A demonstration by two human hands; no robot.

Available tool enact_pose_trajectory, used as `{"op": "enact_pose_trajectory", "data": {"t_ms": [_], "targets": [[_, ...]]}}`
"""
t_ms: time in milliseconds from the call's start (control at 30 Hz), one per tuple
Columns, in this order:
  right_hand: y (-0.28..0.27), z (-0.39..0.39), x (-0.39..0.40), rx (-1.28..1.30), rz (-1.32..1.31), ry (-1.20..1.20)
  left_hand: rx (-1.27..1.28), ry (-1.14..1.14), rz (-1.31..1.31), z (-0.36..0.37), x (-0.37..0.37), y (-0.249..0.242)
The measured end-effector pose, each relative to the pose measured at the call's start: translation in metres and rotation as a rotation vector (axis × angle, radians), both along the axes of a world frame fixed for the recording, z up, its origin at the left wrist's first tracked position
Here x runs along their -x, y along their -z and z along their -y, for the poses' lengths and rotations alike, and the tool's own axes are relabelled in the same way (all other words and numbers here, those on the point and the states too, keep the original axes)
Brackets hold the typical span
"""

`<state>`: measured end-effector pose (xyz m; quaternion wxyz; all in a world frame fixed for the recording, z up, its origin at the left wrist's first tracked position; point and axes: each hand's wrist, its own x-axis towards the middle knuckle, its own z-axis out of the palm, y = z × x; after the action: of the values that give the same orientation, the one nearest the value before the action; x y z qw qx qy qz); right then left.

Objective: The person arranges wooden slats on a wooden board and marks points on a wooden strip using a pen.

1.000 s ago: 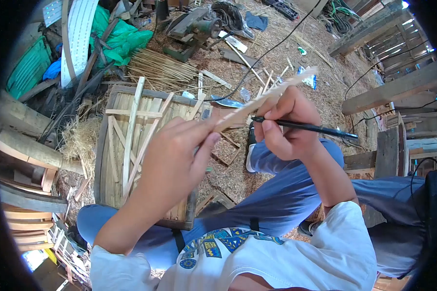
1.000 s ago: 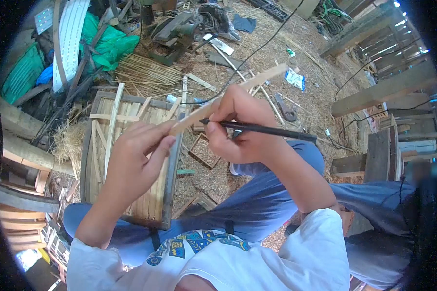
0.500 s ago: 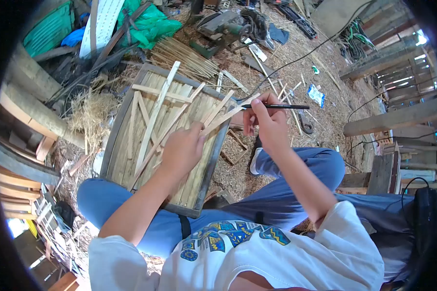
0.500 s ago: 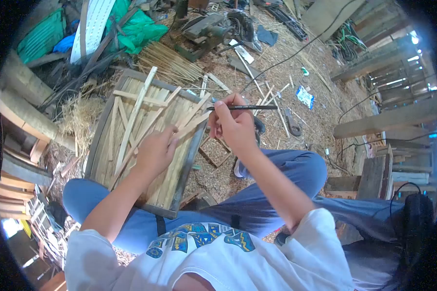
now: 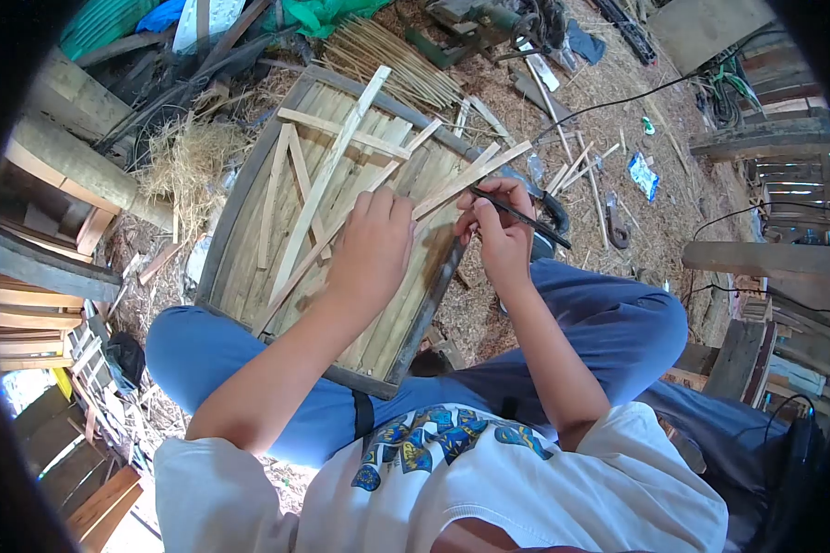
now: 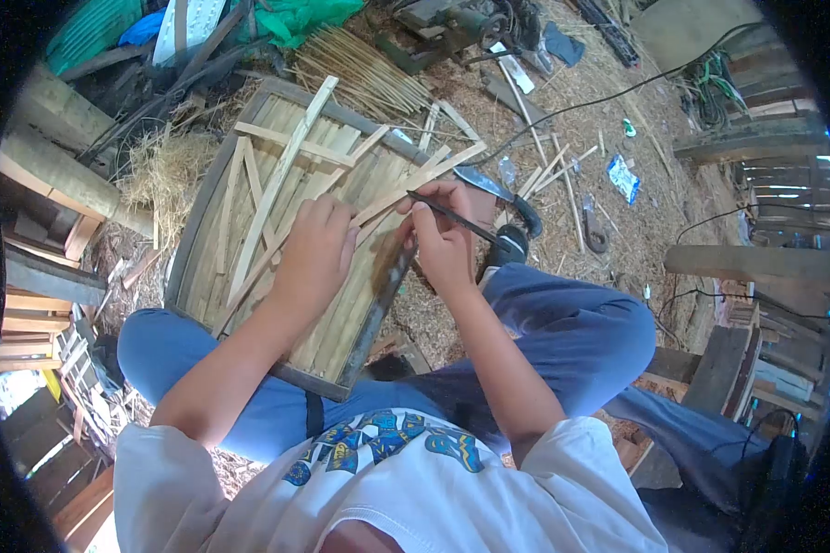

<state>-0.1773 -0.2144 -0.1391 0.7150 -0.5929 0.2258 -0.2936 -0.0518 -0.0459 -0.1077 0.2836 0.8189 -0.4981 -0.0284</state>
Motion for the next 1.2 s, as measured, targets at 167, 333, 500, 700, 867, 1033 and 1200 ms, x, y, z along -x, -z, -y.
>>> {"op": "enact_pose_trajectory", "data": {"t_ms": [167,333,500,700,867,1033,1200], "targets": [[0.022,-0.012,0.012,-0.073,-0.054,-0.047,-0.027,-0.020,-0.015,0.002,0.002,0.003],[0.021,-0.026,0.014,0.102,-0.102,-0.100,-0.056,-0.018,-0.061,0.001,0.001,-0.001],[0.025,-0.033,0.007,-0.038,-0.071,-0.017,-0.094,-0.022,-0.102,-0.001,0.000,0.001],[0.029,-0.017,0.010,0.132,-0.163,-0.135,-0.071,-0.050,-0.163,-0.003,0.004,0.000],[0.029,-0.010,0.000,0.068,-0.039,-0.144,-0.052,-0.078,-0.147,0.000,0.009,0.011],[0.023,-0.009,-0.002,0.053,-0.123,-0.169,0.017,-0.084,-0.135,0.003,0.015,0.014],[0.025,-0.006,-0.002,0.017,-0.159,-0.164,0.060,-0.073,-0.127,0.005,0.016,0.013]]}}
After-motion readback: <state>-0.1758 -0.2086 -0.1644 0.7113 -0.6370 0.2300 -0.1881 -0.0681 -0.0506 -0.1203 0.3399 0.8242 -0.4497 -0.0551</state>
